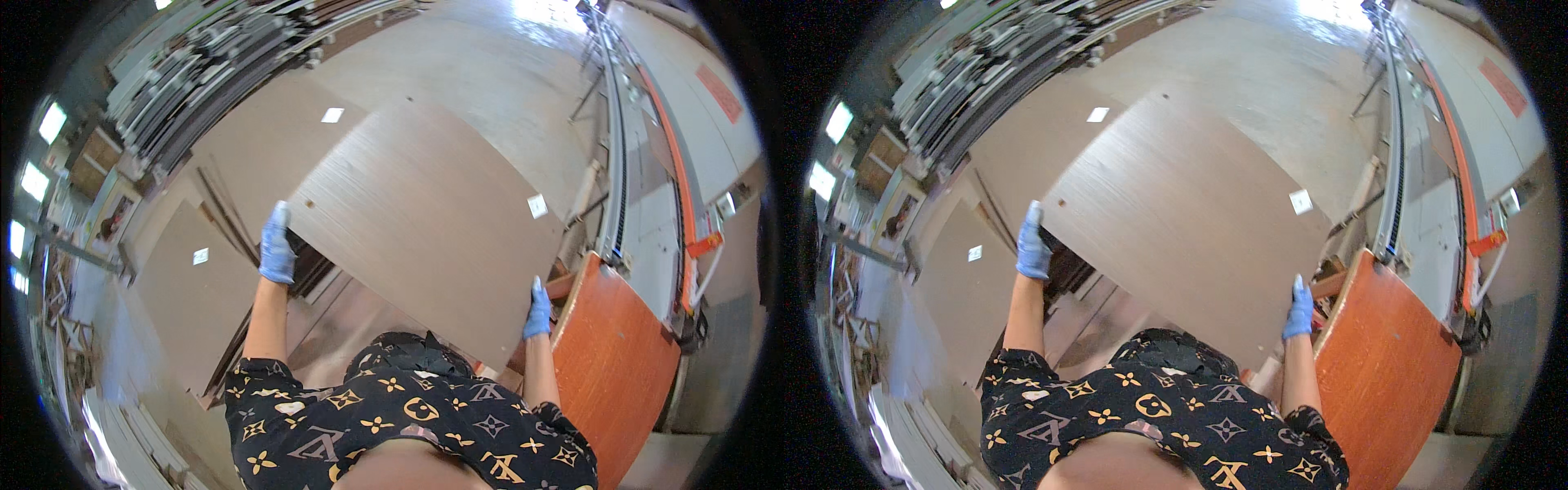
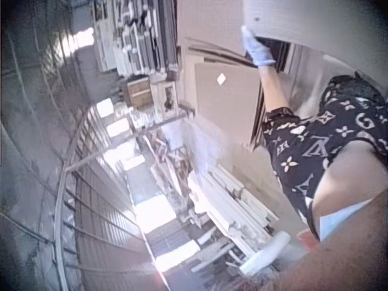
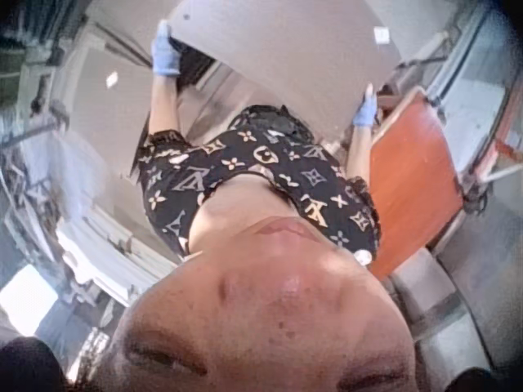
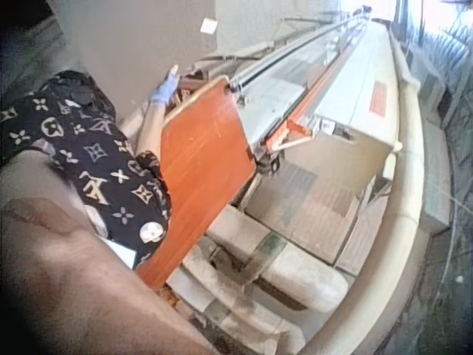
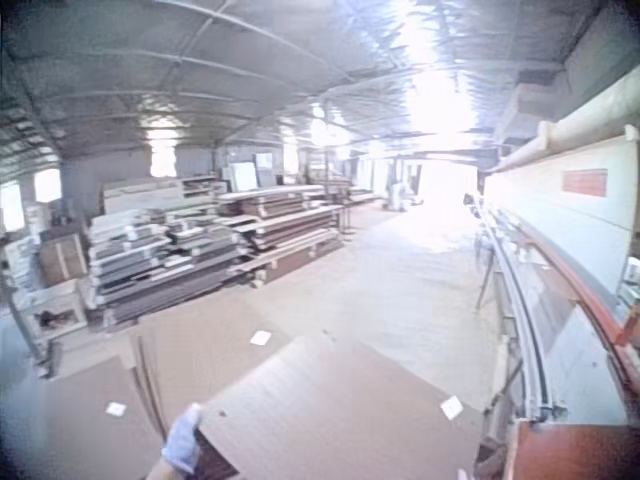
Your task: The person repeatedly picks up rectangular wood panels from a stack and places them onto a conveyor belt. The person then walks to a workbench and wipes the surface with a white cloth.
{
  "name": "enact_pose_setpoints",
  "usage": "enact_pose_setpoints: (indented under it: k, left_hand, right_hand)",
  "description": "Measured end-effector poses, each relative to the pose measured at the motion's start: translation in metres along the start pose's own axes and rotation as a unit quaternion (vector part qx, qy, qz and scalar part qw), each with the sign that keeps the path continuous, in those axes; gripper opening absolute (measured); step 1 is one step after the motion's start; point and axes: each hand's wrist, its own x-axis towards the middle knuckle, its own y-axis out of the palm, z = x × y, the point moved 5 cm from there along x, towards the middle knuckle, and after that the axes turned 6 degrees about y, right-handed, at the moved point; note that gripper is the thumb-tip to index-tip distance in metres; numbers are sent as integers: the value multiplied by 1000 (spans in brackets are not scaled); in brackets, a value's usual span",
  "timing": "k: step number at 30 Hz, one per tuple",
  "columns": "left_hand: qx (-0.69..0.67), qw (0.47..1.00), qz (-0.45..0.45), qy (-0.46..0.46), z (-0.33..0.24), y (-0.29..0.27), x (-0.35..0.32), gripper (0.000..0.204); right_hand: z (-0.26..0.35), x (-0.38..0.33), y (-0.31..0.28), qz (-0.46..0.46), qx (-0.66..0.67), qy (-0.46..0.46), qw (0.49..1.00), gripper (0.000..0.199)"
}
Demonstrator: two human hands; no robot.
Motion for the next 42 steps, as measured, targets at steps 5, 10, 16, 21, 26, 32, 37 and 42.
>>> enact_pose_setpoints:
  k: [5,10,16,21,26,32,37,42]
  left_hand:
    - [79,951,-193,227,-69,-73,10,51]
    - [587,769,173,186,-14,-18,-3,59]
    - [793,588,112,110,7,-6,13,72]
    - [832,539,69,110,4,-17,56,70]
    - [849,518,78,68,9,5,77,83]
    - [764,603,82,215,31,39,62,64]
    - [476,761,216,385,89,125,-19,38]
    - [347,855,314,223,175,176,-80,32]
  right_hand:
    - [-53,40,169,29,-88,60,994,37]
    - [-99,-22,304,222,-33,174,959,22]
    - [-108,-43,246,314,-70,231,918,28]
    - [-111,-17,106,89,26,205,974,20]
    - [-130,-28,-11,-81,160,197,964,15]
    - [-90,-40,-75,-61,245,124,959,10]
    - [-5,-40,-145,-130,228,21,965,8]
    - [86,-31,-201,-149,193,-54,968,11]
